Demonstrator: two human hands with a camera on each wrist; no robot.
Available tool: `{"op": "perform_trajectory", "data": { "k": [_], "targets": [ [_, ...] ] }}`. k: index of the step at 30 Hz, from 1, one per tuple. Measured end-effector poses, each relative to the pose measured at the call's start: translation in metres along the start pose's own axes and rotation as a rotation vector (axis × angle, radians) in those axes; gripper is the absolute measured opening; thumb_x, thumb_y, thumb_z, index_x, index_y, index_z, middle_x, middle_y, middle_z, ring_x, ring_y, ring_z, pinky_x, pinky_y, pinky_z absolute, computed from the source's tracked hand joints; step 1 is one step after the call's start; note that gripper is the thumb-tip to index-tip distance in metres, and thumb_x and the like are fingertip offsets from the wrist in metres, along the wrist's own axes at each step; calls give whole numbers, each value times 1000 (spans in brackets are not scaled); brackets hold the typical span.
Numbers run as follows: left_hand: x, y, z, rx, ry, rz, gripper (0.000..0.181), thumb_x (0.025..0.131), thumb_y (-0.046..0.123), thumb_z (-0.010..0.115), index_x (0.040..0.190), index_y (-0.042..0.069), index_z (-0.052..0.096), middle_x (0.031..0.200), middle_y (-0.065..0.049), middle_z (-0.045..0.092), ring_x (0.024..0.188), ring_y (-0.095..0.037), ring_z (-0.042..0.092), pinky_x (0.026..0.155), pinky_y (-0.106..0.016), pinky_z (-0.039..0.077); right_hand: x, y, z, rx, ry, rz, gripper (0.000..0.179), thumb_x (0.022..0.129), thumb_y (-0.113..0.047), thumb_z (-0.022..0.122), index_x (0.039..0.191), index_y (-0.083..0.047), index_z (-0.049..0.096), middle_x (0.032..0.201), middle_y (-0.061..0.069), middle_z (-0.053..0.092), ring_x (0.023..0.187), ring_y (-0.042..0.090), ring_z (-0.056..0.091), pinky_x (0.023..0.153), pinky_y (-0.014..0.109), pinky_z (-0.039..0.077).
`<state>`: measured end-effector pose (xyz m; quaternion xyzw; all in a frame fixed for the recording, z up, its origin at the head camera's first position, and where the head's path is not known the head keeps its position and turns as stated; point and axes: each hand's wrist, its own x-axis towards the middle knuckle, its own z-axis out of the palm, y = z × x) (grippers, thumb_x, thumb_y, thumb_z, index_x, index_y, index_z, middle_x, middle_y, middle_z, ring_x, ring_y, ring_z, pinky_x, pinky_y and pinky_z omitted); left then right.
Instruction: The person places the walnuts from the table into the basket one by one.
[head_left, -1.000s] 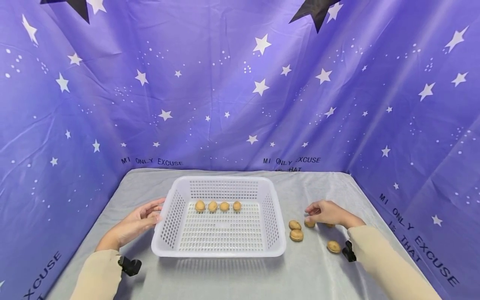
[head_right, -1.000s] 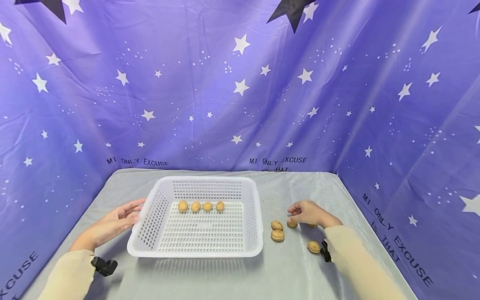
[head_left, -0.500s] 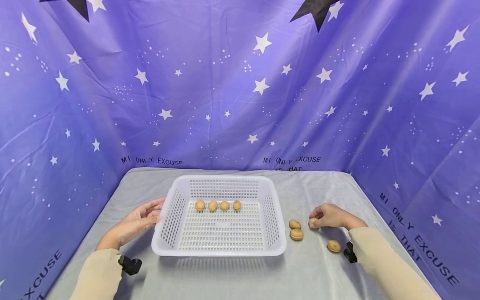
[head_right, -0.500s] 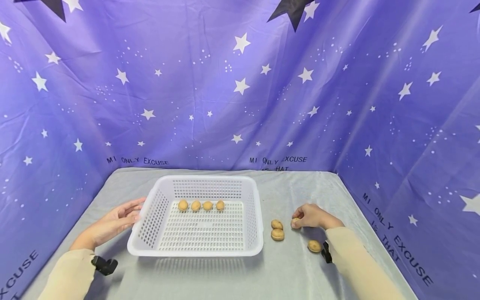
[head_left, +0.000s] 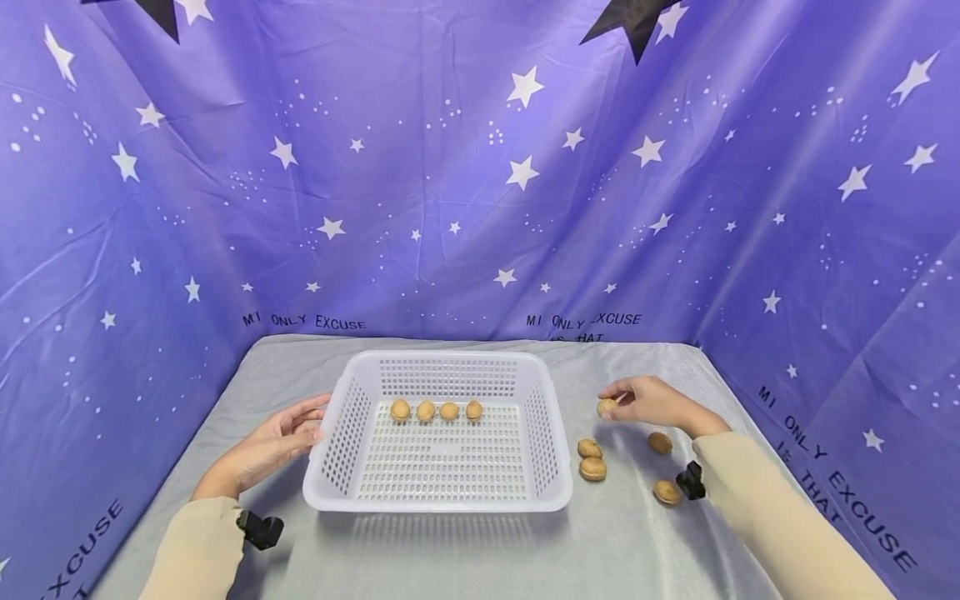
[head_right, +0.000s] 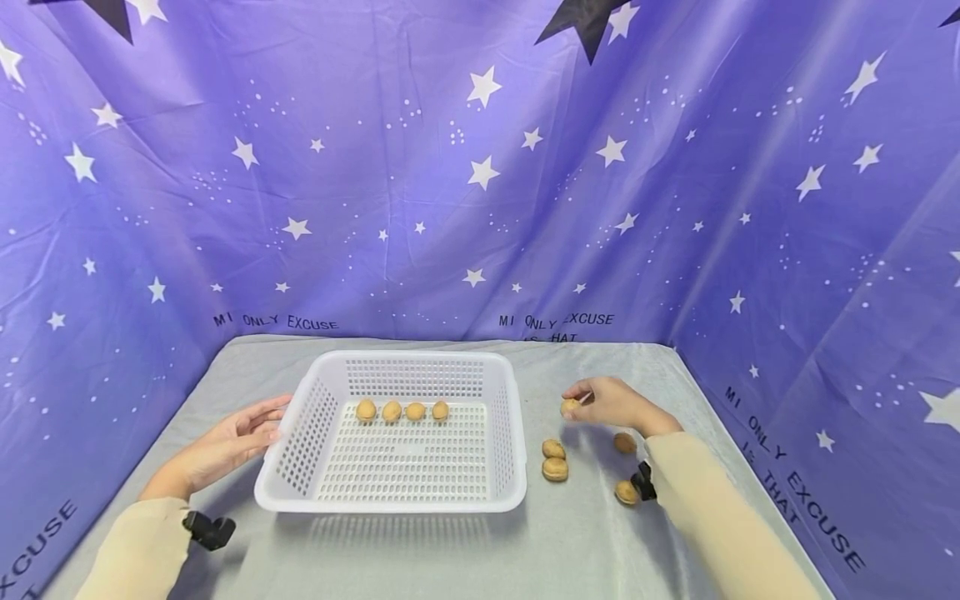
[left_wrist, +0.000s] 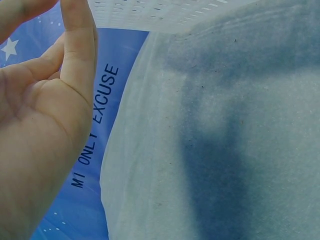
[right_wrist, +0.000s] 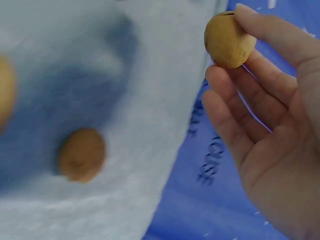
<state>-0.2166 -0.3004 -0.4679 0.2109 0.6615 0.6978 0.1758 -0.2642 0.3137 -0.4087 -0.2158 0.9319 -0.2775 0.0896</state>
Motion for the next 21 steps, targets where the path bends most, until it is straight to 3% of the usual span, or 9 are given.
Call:
{"op": "perform_trajectory", "data": {
  "k": [11,21],
  "targets": [
    [1,-1,-2,13,10,-16,64,100,-8,50,154,-10,15,138,-22,51,116,-22,61,94,-36,53,37,-49,-11,22,15,-111,46,89,-31,77,125,-3,69,119,9,70,106,26,66,92,42,54],
    [0,0,-1,19,13,-26,64,100,-7,50,155,-9,16,138,-25,49,116,-24,61,93,-37,53,82,-108,17,22,-71,-202,47,86,-28,79,126,-6,68,118,3,70,104,18,66,92,37,53]
  ]
}}
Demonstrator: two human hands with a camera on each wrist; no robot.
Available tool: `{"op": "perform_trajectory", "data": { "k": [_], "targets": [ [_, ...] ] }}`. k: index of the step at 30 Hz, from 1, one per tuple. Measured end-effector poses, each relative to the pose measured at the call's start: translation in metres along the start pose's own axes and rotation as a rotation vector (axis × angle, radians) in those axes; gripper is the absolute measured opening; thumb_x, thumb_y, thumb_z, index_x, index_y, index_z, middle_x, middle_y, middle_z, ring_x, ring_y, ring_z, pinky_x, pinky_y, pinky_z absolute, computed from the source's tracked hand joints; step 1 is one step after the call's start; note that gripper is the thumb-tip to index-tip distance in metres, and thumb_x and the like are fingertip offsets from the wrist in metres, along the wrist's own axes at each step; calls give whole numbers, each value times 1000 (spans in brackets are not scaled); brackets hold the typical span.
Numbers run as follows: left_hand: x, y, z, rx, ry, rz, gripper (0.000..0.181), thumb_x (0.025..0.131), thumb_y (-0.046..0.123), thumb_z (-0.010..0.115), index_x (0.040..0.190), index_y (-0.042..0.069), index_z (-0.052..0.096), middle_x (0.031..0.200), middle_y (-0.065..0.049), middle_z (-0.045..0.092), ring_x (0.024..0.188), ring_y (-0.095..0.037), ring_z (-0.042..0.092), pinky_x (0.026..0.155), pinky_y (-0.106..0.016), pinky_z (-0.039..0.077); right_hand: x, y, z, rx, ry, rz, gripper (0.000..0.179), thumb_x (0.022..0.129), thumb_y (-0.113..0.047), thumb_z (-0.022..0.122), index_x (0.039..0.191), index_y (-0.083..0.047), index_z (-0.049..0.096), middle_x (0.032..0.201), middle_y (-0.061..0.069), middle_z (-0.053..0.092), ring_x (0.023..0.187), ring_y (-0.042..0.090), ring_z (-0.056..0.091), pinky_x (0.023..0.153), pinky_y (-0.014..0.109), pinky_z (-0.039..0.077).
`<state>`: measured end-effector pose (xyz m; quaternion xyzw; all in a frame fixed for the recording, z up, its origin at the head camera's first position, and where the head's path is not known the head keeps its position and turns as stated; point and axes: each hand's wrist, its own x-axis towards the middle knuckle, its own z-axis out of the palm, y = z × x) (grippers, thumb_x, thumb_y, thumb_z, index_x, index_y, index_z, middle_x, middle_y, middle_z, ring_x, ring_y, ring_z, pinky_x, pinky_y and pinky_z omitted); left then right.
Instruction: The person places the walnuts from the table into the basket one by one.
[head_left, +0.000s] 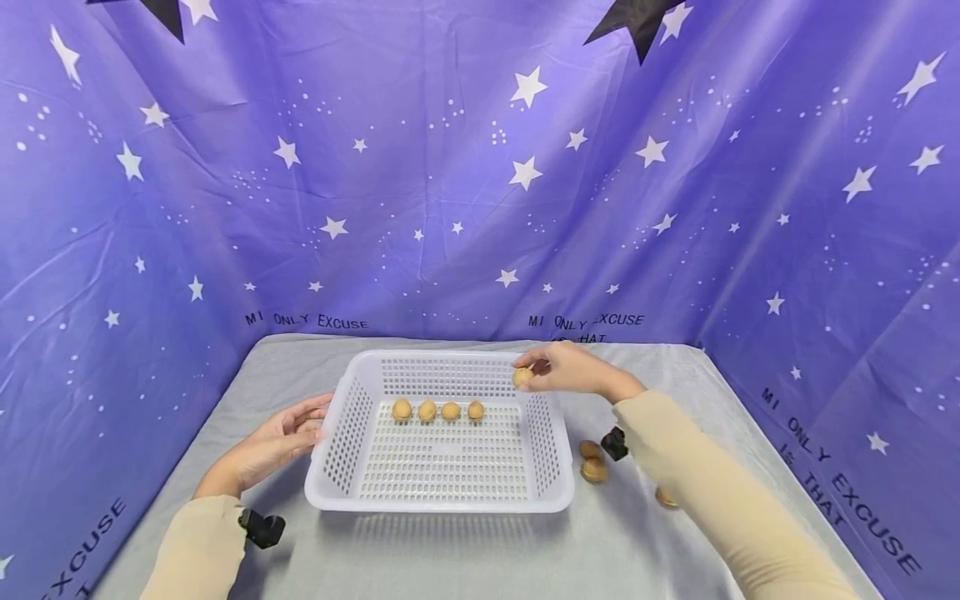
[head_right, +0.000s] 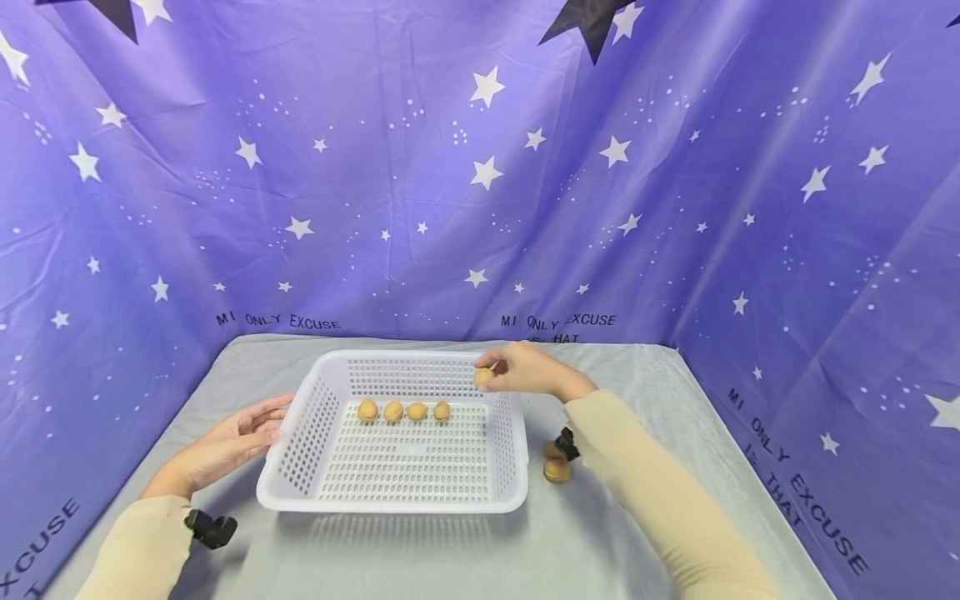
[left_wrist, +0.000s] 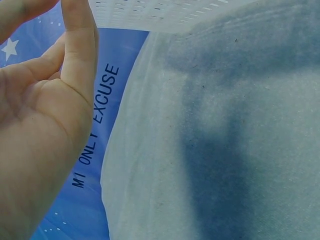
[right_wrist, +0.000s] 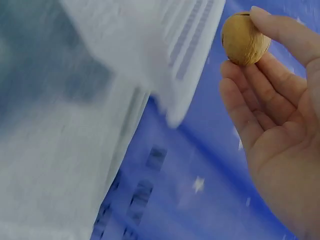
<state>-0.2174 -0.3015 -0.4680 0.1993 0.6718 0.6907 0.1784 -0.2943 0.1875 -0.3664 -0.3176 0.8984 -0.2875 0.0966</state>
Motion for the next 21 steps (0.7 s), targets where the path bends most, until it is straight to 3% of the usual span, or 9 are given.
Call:
{"op": "perform_trajectory", "data": {
  "k": [4,12,21],
  "targets": [
    [1,0,0,4,-1,-7,64,100,-8,50,155,-9,16,138,-26,48,116,-25,61,93,-38,53,23,-20,19,-6,-69,-59,43,87,-23,77,126,-7,69,117,0,69,103,14,65,93,33,52],
    [0,0,0,14,-10,-9,64,101,-7,50,155,-8,15,139,-26,48,115,-25,61,92,-39,54,65,-59,63,-37,-128,-152,42,88,-23,77,127,-11,68,120,-5,67,103,6,62,93,24,49],
    [0,1,1,20,-3,-9,64,101,-6,50,155,-8,16,138,-23,49,113,-22,62,93,-37,53,94,-71,113,-15,-145,-212,41,86,-23,81,124,-11,70,117,-5,68,97,2,62,88,20,49]
  ]
}}
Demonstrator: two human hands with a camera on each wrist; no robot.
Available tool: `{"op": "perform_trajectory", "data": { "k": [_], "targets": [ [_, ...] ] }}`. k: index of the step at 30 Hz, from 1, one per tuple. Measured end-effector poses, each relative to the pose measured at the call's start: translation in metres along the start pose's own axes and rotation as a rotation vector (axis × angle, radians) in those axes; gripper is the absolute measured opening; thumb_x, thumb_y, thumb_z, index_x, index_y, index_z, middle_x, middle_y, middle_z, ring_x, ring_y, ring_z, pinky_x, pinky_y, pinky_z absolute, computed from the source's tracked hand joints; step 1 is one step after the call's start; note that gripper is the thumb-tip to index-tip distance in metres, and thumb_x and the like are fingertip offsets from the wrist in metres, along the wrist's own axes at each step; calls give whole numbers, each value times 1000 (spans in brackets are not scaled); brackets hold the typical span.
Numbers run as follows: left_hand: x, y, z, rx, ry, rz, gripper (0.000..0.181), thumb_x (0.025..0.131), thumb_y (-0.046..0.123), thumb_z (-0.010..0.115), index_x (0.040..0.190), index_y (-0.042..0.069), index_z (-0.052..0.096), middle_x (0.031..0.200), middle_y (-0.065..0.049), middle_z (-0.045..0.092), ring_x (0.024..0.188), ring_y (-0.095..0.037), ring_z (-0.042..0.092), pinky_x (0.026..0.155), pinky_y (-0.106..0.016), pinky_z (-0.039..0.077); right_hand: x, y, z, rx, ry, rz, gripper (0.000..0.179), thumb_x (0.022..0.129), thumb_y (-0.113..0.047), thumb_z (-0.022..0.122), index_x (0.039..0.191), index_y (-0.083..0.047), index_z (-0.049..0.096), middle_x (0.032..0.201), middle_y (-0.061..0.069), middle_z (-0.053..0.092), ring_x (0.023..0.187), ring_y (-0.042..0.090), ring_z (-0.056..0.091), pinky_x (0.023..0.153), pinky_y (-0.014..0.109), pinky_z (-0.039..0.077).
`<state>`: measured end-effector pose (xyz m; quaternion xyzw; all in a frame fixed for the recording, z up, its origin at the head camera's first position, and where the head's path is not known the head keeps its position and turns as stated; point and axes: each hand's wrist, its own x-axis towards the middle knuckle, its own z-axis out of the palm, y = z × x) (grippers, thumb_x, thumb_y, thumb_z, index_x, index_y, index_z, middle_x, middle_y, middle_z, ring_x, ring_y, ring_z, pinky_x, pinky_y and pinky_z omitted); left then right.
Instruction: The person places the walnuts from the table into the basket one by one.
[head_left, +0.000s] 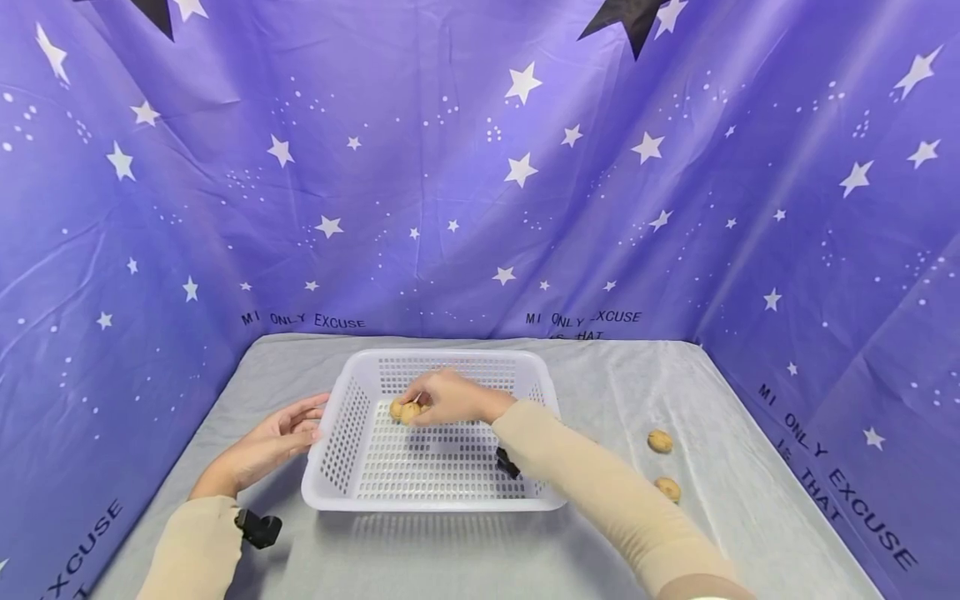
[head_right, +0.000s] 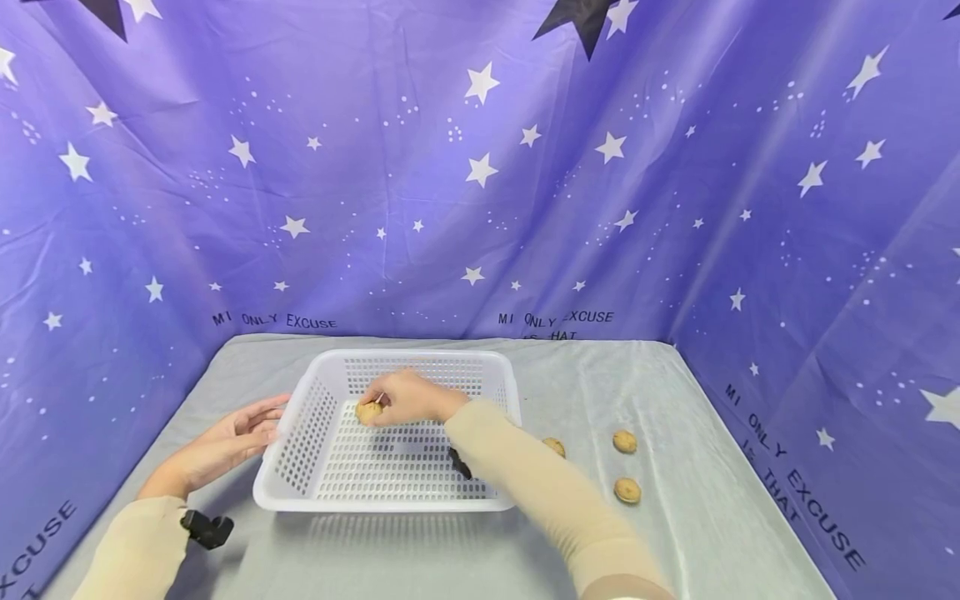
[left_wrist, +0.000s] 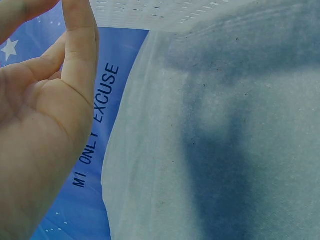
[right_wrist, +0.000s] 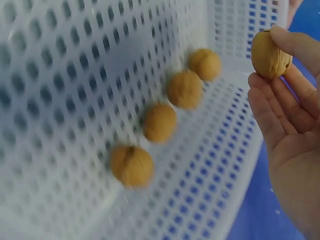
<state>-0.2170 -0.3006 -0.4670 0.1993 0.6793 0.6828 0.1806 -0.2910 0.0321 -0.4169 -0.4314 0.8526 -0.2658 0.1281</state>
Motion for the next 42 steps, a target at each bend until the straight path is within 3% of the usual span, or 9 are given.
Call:
{"op": "perform_trajectory", "data": {
  "k": [11,22,30,35,42],
  "targets": [
    [0,-1,-1,0,5,-3,66,100,-6,51,155,-8,15,136,-20,52,113,-21,62,92,-37,54,29,3,47,98,-30,37,43,85,-21,82,124,-8,69,111,-9,70,90,-3,62,84,14,49],
    [1,-2,0,-1,18,-5,66,100,-6,52,155,-8,16,136,-19,52,114,-20,62,92,-36,53,37,-4,59,29,-63,100,34,86,-21,82,117,-12,72,108,-7,67,89,-1,62,79,12,48],
    [1,1,2,6,26,-9,66,100,-6,52,155,-9,15,134,-18,53,111,-19,63,92,-35,54,37,-3,61,5,-47,104,32,85,-19,82,115,-10,73,104,-5,67,89,1,61,81,12,47],
    [-1,1,2,-4,19,2,65,100,-6,51,154,-10,15,133,-15,54,112,-18,63,93,-35,53,34,-2,58,57,-40,123,38,85,-22,83,119,-9,71,112,-4,69,92,1,64,81,13,49],
    [-1,-1,0,-8,3,18,65,100,-7,50,154,-11,14,134,-14,54,112,-17,62,94,-34,53,21,-15,24,112,-68,116,42,87,-18,80,125,-5,67,121,6,70,102,10,66,87,18,50]
  ]
}}
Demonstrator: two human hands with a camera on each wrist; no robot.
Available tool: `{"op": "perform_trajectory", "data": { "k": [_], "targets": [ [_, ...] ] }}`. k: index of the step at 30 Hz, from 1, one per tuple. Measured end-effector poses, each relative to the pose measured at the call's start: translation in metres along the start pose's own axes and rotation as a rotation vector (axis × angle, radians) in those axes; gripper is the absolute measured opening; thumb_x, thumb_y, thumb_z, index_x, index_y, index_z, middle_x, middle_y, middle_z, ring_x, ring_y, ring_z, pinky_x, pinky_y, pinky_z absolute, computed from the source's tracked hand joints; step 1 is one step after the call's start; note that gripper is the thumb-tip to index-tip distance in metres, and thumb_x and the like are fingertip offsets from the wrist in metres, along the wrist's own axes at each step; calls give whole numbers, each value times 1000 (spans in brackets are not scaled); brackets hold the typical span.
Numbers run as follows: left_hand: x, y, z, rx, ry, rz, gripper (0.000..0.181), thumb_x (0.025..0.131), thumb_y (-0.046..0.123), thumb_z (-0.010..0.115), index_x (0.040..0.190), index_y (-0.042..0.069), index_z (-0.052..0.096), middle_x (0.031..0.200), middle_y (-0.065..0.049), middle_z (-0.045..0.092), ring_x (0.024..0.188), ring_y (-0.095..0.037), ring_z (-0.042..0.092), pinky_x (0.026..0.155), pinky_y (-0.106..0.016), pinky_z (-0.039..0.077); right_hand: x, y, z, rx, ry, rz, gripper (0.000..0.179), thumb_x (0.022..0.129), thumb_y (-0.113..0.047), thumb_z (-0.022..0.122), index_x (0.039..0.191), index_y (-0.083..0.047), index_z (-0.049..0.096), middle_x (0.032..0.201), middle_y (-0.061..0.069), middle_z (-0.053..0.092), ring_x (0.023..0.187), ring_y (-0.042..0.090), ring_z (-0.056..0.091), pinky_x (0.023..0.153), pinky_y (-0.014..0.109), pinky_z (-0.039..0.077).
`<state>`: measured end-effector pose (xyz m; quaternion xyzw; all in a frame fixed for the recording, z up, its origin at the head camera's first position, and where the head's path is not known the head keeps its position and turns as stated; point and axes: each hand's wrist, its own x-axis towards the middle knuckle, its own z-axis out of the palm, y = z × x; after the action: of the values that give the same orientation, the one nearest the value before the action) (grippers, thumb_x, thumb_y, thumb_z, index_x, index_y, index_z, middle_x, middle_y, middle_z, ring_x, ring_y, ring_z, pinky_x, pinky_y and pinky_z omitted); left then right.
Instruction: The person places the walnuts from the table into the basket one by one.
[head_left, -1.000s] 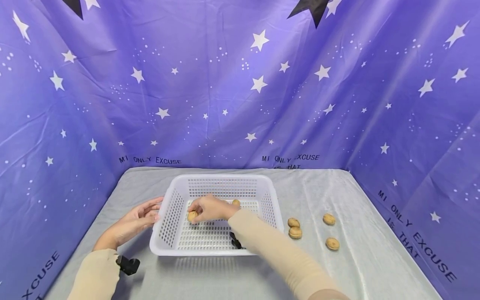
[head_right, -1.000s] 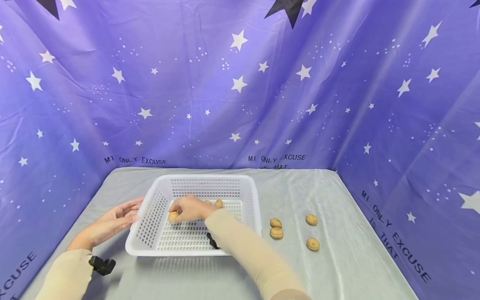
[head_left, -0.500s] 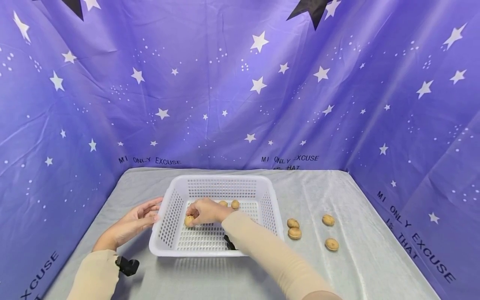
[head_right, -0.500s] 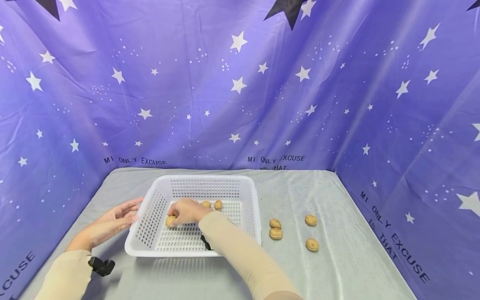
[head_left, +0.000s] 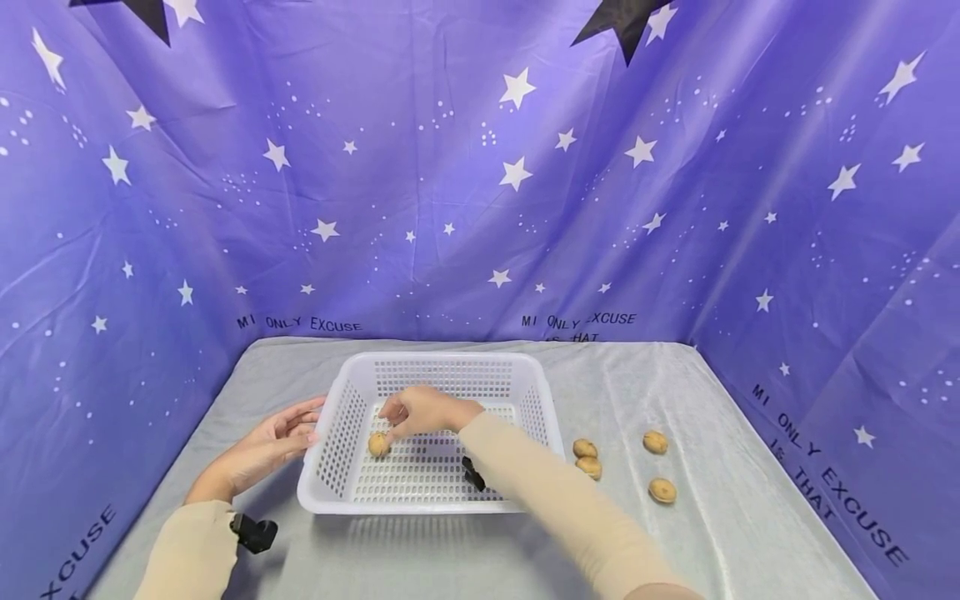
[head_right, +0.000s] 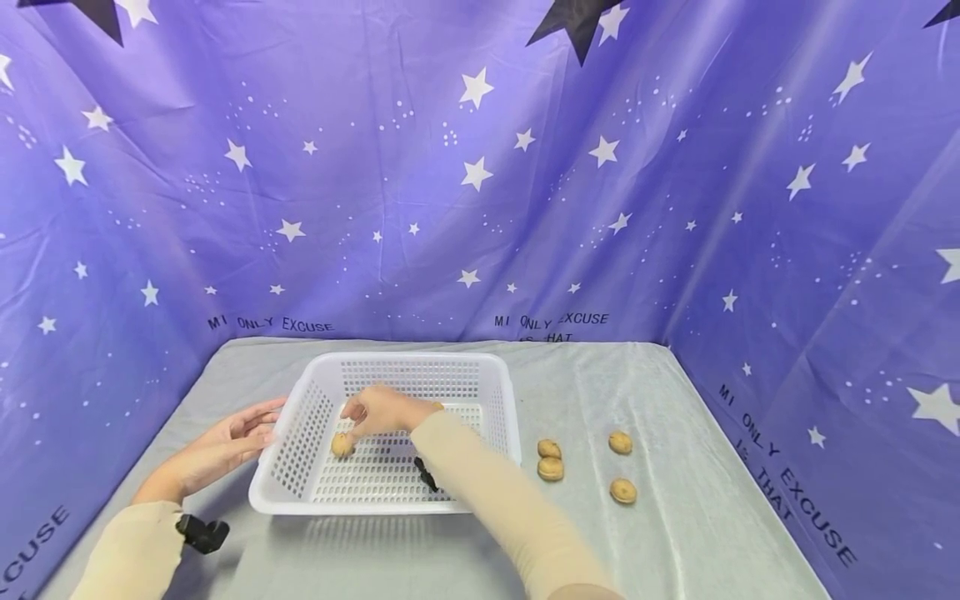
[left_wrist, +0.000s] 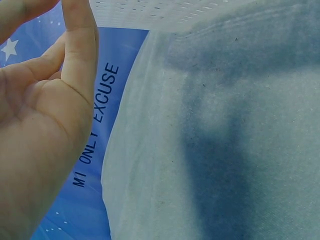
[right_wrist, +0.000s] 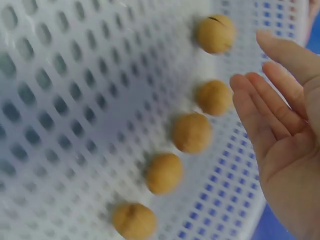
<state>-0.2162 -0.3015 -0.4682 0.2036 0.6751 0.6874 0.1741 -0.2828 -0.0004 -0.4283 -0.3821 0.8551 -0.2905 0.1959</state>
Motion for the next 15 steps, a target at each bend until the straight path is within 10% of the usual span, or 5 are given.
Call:
{"op": "perform_trajectory", "data": {
  "k": [15],
  "targets": [
    [1,1,1,9,1,-15,66,100,-8,50,154,-11,13,135,-15,55,113,-17,62,95,-34,52,-43,-9,-53,-6,3,-18,41,88,-22,79,127,-13,67,118,-5,69,105,9,64,90,22,51]
  ]
}}
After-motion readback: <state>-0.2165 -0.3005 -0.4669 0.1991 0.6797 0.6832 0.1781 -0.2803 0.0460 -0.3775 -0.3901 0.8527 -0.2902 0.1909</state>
